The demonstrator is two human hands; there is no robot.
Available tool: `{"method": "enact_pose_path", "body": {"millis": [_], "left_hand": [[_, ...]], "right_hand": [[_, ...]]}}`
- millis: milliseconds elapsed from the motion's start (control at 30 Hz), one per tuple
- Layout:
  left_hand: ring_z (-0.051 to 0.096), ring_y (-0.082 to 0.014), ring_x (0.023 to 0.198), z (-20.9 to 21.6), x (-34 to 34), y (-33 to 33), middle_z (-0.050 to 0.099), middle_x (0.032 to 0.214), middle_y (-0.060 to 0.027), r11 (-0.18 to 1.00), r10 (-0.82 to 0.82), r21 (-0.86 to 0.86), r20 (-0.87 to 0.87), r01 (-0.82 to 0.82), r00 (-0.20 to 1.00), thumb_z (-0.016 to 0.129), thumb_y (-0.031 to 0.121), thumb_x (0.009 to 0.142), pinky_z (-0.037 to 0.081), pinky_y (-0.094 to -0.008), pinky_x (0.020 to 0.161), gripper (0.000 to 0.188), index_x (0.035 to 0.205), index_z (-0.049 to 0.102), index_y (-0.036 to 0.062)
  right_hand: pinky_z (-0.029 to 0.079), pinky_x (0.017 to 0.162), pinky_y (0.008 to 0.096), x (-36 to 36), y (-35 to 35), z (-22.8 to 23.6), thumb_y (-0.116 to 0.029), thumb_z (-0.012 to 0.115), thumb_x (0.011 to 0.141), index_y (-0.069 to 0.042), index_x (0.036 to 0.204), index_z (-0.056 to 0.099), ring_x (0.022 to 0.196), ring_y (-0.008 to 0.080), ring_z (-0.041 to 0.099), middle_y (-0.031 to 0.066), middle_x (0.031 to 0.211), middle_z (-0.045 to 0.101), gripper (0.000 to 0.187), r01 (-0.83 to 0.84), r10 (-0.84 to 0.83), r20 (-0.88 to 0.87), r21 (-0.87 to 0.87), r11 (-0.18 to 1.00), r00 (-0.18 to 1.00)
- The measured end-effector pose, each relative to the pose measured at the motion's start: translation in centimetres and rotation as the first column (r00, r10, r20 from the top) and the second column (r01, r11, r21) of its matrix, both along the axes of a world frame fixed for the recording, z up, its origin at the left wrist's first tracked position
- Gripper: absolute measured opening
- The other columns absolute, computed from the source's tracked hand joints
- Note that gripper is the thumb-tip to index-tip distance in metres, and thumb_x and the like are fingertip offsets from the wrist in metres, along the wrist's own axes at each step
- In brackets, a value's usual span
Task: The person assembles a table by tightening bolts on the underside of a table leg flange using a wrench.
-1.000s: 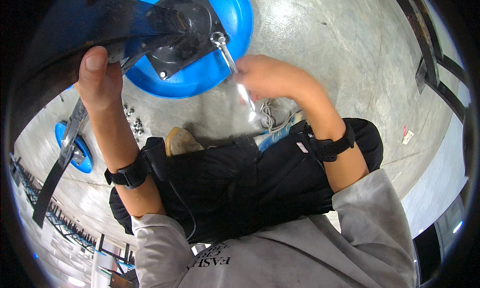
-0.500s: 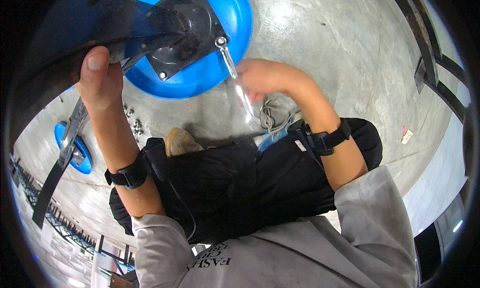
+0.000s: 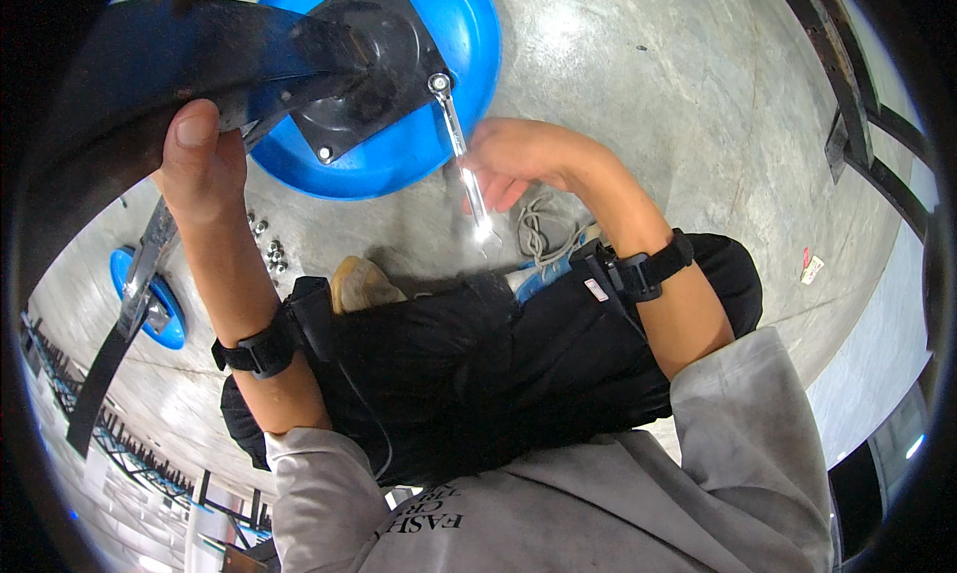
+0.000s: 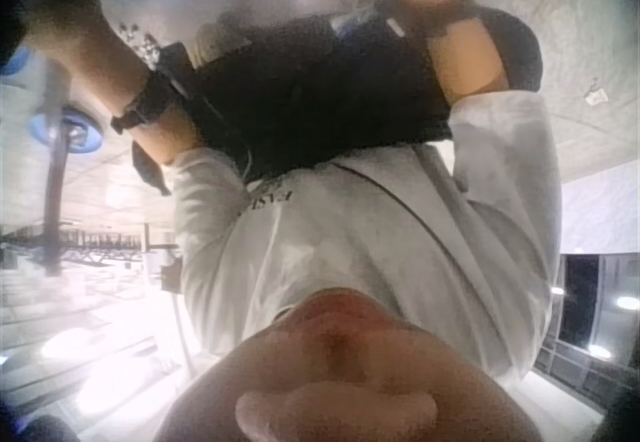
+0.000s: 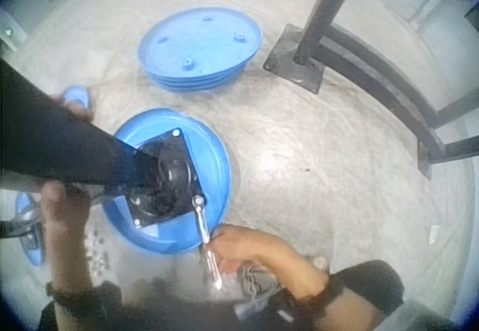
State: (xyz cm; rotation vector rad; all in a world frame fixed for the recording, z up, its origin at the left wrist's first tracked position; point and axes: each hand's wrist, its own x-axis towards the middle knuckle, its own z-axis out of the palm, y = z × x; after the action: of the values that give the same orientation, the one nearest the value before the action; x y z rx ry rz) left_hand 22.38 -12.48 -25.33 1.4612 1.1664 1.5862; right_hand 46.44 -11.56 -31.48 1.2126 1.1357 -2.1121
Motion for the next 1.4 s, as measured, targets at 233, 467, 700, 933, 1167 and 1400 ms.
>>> {"method": "enact_pose_path", "body": {"millis": [233, 467, 700, 933, 1167, 1400], "left_hand": [[0.037, -0.0281, 0.121, -0.1, -0.7, -0.2, 0.042, 0.125, -0.0158, 0.998, -0.046, -0.034, -0.003, 0.046, 0.999, 0.071, 0.044, 0.063, 0.029, -0.0393, 0.104, 0.085, 0.129, 0.033, 0.0073], [0.036, -0.0276, 0.122, 0.1, -0.3, -0.1, 0.043, 0.125, -0.015, 0.999, -0.027, -0.021, 0.024, 0.027, 0.999, 0.072, 0.043, 0.063, 0.029, -0.0389, 0.104, 0.085, 0.13, 0.032, 0.0072], [0.037, -0.028, 0.121, 0.0, -0.2, 0.1, 0.042, 0.126, -0.0151, 0.999, -0.044, -0.003, -0.002, 0.044, 0.999, 0.072, 0.044, 0.063, 0.03, -0.0387, 0.103, 0.084, 0.128, 0.034, 0.0074], [0.039, -0.029, 0.119, 0.4, 0.0, -0.1, 0.042, 0.125, -0.0188, 0.999, -0.024, -0.027, -0.099, 0.021, 0.995, 0.068, 0.05, 0.063, 0.031, -0.0392, 0.102, 0.085, 0.127, 0.035, 0.0066], [0.039, -0.0291, 0.119, 0.2, 0.0, 0.0, 0.043, 0.125, -0.0185, 0.999, -0.043, -0.025, -0.095, 0.04, 0.995, 0.068, 0.049, 0.064, 0.031, -0.0392, 0.102, 0.085, 0.128, 0.033, 0.0062], [0.038, -0.0294, 0.12, 0.1, 0.1, 0.1, 0.044, 0.124, -0.0182, 1.0, -0.005, 0.006, -0.012, 0.005, 1.0, 0.069, 0.046, 0.064, 0.031, -0.0394, 0.102, 0.083, 0.128, 0.034, 0.0068]], "right_hand": [[0.052, 0.066, 0.0331, 0.0, -0.5, -1.2, -0.022, 0.044, 0.089, 0.003, 0.1, 0.053, 0.079, 0.0221, 0.063, 0.0151, 0.091, 0.064, 0.029, 0.133, -0.159, -0.108, -0.211, 0.968, 0.981], [0.053, 0.069, 0.0364, -0.1, -0.4, -0.8, -0.02, 0.044, 0.09, 0.005, 0.099, 0.052, 0.079, 0.0261, 0.063, 0.0205, 0.091, 0.063, 0.028, 0.205, -0.247, -0.111, -0.294, 0.934, 0.963], [0.054, 0.064, 0.0331, -0.3, -0.6, -0.8, -0.022, 0.046, 0.089, 0.009, 0.1, 0.051, 0.074, 0.0269, 0.063, 0.0198, 0.087, 0.061, 0.033, 0.151, -0.159, -0.09, -0.088, 0.985, 0.983], [0.054, 0.062, 0.0338, -0.7, -0.4, 0.6, -0.021, 0.047, 0.087, 0.011, 0.094, 0.053, 0.07, 0.0277, 0.063, 0.0214, 0.083, 0.061, 0.033, 0.098, -0.096, -0.06, 0.034, 0.995, 0.994], [0.052, 0.059, 0.031, -0.1, -0.1, 0.3, -0.021, 0.048, 0.085, 0.007, 0.091, 0.057, 0.065, 0.0246, 0.062, 0.0166, 0.078, 0.061, 0.03, 0.106, -0.106, 0.009, -0.008, 0.994, 0.994], [0.046, 0.059, 0.0294, 2.9, 3.1, 0.6, -0.017, 0.052, 0.078, 0.0, 0.086, 0.063, 0.06, 0.018, 0.056, 0.0092, 0.071, 0.061, 0.022, -0.202, 0.173, 0.104, 0.465, 0.862, 0.979]]}}
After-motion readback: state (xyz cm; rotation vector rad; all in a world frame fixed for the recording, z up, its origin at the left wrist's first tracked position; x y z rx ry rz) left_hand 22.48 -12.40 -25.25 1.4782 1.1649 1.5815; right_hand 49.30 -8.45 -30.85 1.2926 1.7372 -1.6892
